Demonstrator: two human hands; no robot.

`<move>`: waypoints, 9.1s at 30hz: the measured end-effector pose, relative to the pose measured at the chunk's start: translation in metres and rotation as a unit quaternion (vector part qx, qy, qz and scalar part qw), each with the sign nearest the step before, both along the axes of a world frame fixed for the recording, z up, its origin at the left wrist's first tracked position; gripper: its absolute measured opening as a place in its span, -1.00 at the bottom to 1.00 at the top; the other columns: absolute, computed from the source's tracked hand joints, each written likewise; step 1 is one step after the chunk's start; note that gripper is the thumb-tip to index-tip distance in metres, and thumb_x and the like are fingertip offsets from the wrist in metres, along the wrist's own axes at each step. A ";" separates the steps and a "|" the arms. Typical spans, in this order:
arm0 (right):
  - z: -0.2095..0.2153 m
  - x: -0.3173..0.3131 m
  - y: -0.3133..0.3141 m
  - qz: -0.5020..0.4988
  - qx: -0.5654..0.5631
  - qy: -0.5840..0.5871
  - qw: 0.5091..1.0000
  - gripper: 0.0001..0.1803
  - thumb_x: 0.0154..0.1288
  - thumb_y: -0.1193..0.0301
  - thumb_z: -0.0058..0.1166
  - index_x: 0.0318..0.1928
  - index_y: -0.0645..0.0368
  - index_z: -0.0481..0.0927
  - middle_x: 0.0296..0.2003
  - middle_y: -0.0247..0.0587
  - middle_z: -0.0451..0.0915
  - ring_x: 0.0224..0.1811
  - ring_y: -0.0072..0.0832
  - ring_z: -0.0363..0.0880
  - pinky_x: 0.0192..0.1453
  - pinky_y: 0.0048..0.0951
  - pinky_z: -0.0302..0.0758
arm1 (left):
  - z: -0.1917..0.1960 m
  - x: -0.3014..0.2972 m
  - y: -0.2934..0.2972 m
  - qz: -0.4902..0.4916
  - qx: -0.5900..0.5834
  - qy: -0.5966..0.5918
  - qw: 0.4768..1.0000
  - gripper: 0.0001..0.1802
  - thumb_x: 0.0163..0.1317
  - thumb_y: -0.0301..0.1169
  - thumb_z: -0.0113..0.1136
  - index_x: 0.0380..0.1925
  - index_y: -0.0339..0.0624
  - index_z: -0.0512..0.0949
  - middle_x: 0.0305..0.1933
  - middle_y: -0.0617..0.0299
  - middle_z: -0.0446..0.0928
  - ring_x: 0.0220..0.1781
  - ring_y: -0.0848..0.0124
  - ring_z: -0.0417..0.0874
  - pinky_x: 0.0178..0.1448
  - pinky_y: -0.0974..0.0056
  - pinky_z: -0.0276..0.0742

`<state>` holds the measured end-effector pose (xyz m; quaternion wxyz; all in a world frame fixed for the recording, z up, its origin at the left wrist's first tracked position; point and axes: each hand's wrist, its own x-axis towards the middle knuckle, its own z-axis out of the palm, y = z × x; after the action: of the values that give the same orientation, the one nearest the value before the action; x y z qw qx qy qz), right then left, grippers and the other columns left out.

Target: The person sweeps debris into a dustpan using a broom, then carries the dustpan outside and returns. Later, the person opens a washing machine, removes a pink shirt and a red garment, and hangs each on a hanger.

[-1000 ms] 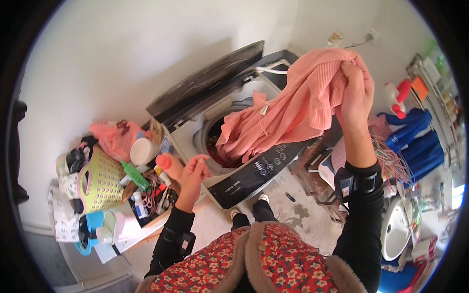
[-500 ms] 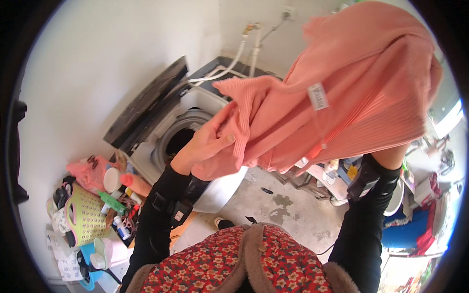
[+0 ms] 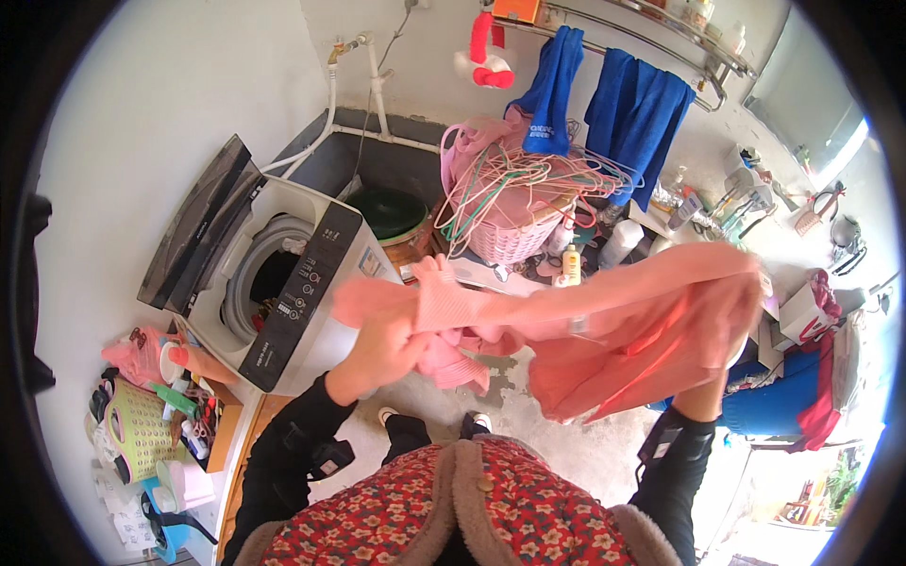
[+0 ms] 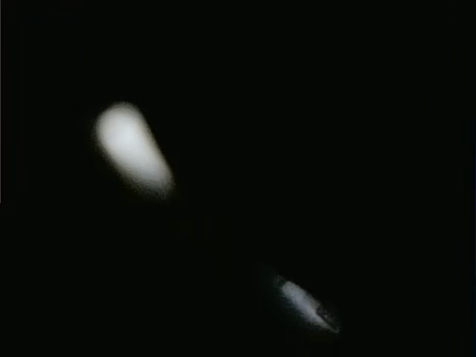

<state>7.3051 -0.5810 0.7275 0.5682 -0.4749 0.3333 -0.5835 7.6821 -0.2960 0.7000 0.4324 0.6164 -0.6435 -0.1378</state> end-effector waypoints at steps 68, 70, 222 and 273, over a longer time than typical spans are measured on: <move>-0.139 0.419 0.044 0.249 0.429 -0.331 0.803 -0.81 0.54 0.35 -0.32 -0.08 0.10 0.38 -0.29 -0.16 0.59 -0.39 -0.46 0.60 0.12 -0.25 0.58 | -0.047 0.042 0.160 0.214 -0.130 0.605 0.756 -0.66 0.43 -0.33 -0.05 0.11 -0.27 0.40 0.08 0.13 0.53 0.10 0.32 0.58 0.19 0.25 0.51; -0.140 0.424 0.041 0.249 0.431 -0.323 0.805 -0.81 0.54 0.36 -0.33 -0.07 0.11 0.37 -0.24 -0.11 0.61 -0.35 -0.43 0.64 0.12 -0.20 0.59 | -0.049 0.043 0.160 0.208 -0.124 0.614 0.751 -0.66 0.43 -0.33 -0.05 0.11 -0.27 0.40 0.08 0.13 0.53 0.11 0.32 0.58 0.20 0.25 0.50; 0.042 0.456 0.145 0.214 -0.632 0.202 0.717 -0.82 0.30 0.31 0.03 -0.15 0.01 0.63 -0.33 -0.19 0.65 -0.30 -0.14 0.61 -0.32 -0.23 0.54 | 0.066 0.132 0.151 0.514 -0.137 -0.203 0.822 -0.58 0.08 -0.36 0.29 -0.04 -0.29 0.55 -0.01 0.07 0.42 0.06 0.13 0.37 0.16 0.15 0.27; 0.066 0.385 0.128 0.523 -0.345 0.192 0.755 -0.79 0.35 0.59 -0.03 -0.09 0.21 0.64 -0.29 -0.44 0.45 -0.29 -0.69 0.39 -0.15 -0.66 0.34 | 0.012 0.071 0.054 0.236 -0.283 0.290 0.883 -0.91 0.32 -0.55 0.09 -0.19 -0.29 0.47 -0.28 0.33 0.51 -0.23 0.62 0.51 -0.11 0.50 0.46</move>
<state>7.6896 -0.4529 0.7938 0.5065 -0.8412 -0.0892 -0.1669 7.7530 -0.2423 0.7119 0.7755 0.5342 -0.3362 -0.0166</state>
